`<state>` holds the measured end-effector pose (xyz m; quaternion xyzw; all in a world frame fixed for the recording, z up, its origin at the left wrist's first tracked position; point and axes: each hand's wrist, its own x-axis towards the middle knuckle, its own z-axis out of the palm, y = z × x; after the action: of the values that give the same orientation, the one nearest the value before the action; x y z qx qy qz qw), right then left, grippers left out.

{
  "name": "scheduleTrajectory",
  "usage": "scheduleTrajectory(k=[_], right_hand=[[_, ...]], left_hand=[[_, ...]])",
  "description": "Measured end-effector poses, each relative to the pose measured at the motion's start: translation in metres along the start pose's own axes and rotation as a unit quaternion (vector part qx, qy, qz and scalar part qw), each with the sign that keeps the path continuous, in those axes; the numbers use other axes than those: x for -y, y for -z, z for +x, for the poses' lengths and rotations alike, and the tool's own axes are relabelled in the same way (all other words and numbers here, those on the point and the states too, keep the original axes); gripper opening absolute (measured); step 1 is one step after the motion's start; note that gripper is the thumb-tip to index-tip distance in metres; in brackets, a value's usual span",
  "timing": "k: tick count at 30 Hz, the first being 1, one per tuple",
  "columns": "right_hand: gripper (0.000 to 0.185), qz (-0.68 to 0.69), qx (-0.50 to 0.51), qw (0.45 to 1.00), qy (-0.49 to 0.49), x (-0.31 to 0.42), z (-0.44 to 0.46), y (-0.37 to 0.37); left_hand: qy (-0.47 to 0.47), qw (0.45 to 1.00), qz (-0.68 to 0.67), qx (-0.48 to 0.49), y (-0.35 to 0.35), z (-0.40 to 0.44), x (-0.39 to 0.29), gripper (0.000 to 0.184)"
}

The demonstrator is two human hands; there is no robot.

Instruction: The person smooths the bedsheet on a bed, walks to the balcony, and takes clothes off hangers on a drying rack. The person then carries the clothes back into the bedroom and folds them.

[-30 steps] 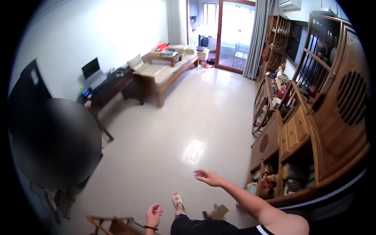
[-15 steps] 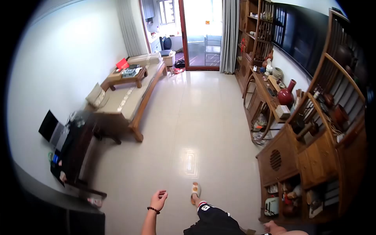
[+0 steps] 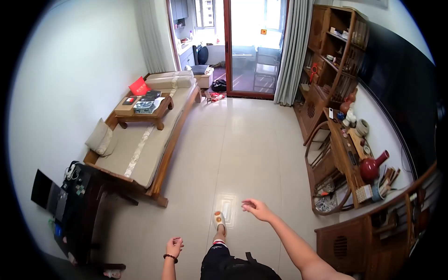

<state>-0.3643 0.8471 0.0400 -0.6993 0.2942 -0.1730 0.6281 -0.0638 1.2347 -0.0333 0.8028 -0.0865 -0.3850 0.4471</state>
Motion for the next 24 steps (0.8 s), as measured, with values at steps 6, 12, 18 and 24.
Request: scheduleTrajectory(k=[6, 12, 18, 24], right_hand=[[0.038, -0.126, -0.117, 0.953, -0.248, -0.188, 0.096, 0.117], [0.033, 0.099, -0.228, 0.737, -0.628, -0.279, -0.022, 0.19], [0.06, 0.192, -0.373, 0.734, -0.534, -0.148, 0.133, 0.219], [0.031, 0.098, -0.25, 0.837, -0.476, -0.323, 0.505, 0.396]], left_hand=[[-0.06, 0.993, 0.024, 0.096, -0.114, 0.243, -0.191, 0.038], [-0.248, 0.934, 0.08, 0.245, -0.249, 0.399, -0.492, 0.043], [-0.254, 0.924, 0.141, 0.25, -0.36, 0.621, -0.587, 0.044], [-0.079, 0.973, 0.028, 0.217, -0.387, 0.775, -0.674, 0.04]])
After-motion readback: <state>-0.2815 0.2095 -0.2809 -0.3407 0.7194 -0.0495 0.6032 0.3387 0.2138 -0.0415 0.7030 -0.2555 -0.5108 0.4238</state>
